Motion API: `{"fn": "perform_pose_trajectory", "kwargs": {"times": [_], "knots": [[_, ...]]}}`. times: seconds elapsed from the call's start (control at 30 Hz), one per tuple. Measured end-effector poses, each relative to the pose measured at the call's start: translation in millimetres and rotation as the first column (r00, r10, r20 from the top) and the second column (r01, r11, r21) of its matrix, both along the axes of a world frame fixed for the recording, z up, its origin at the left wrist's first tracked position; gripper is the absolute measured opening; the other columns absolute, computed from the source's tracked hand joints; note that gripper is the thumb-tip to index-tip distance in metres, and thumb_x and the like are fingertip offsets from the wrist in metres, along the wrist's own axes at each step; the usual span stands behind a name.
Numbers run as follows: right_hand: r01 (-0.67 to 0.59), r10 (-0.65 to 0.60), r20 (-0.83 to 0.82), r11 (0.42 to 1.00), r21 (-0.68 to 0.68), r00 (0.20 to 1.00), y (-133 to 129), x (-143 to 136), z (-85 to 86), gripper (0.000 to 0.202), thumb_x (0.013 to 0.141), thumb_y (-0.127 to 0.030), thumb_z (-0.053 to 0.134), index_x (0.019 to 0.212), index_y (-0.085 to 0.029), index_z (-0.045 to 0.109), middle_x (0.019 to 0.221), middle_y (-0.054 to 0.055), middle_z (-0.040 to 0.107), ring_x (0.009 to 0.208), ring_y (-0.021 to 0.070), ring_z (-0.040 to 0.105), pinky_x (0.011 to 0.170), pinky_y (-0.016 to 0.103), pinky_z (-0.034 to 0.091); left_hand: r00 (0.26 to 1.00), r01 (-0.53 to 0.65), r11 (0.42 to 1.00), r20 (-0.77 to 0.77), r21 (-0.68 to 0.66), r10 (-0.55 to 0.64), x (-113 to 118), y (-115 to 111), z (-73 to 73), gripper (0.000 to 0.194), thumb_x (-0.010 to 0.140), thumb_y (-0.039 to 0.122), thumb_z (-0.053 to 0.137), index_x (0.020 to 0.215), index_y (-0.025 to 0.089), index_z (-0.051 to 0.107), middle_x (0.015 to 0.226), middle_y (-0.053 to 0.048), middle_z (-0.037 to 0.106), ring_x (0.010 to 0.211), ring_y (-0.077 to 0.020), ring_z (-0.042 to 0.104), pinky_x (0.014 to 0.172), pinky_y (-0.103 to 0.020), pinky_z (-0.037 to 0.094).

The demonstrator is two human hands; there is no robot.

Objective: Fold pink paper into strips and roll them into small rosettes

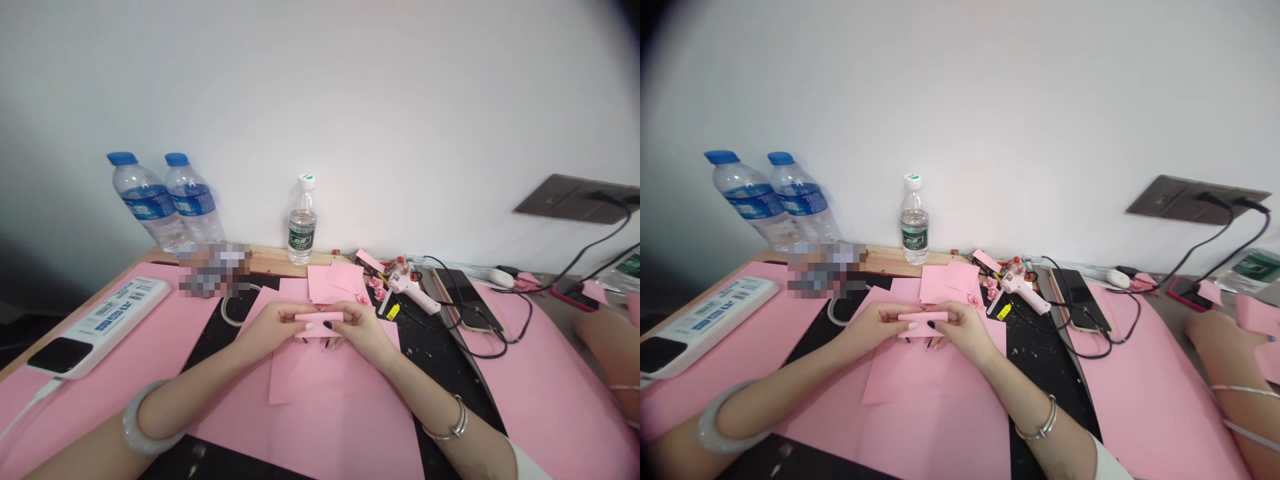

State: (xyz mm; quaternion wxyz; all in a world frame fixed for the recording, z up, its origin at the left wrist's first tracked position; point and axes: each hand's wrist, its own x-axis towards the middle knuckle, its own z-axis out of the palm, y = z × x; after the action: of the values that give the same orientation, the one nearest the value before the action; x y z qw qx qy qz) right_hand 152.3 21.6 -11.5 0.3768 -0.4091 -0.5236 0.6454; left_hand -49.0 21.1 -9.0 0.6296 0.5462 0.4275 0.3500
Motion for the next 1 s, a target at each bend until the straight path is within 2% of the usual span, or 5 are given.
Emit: {"fn": "perform_pose_trajectory", "kwargs": {"times": [0.17,0.53,0.87,1.0], "knots": [[0.006,-0.006,0.009,1.000,0.006,1.000,-0.2,-0.6,0.8,0.032,0.069,-0.027,0.074,0.097,-0.014,0.068,0.069,0.002,0.072,0.049,0.0154,0.068,0.046,0.024,0.056,1.000,0.012,1.000,0.015,0.012,-0.012,-0.1,0.4,-1.5,0.030,0.072,0.017,0.068,0.102,0.017,0.074,0.085,-0.003,0.075,0.072,-0.0162,0.066,0.063,-0.027,0.055],[0.009,-0.009,0.024,1.000,0.000,1.000,-0.9,-0.6,-1.0,0.029,0.069,-0.026,0.074,0.095,-0.014,0.068,0.071,0.003,0.072,0.050,0.0162,0.069,0.046,0.026,0.057,0.999,-0.040,0.999,-0.017,-0.027,0.039,1.4,-0.9,-0.9,0.031,0.068,0.014,0.067,0.098,0.015,0.074,0.078,-0.002,0.073,0.069,-0.0172,0.065,0.063,-0.028,0.055],[0.010,-0.010,0.034,1.000,0.014,0.999,-1.0,-1.4,-2.3,0.028,0.070,-0.028,0.073,0.094,-0.015,0.068,0.071,0.003,0.072,0.051,0.0165,0.069,0.047,0.026,0.057,0.998,-0.035,0.999,-0.061,-0.002,0.035,1.1,0.4,-1.6,0.028,0.066,0.014,0.064,0.093,0.015,0.074,0.077,-0.002,0.072,0.070,-0.0183,0.065,0.064,-0.029,0.054],[0.000,-0.001,0.050,1.000,0.027,0.999,-3.2,-1.4,-0.8,0.026,0.071,-0.027,0.072,0.094,-0.015,0.067,0.071,0.002,0.071,0.052,0.0160,0.069,0.048,0.026,0.057,0.993,-0.016,0.999,-0.117,0.039,0.020,1.9,-2.8,1.2,0.021,0.069,0.019,0.064,0.087,0.015,0.074,0.076,-0.003,0.070,0.068,-0.0182,0.064,0.060,-0.028,0.052]]}}
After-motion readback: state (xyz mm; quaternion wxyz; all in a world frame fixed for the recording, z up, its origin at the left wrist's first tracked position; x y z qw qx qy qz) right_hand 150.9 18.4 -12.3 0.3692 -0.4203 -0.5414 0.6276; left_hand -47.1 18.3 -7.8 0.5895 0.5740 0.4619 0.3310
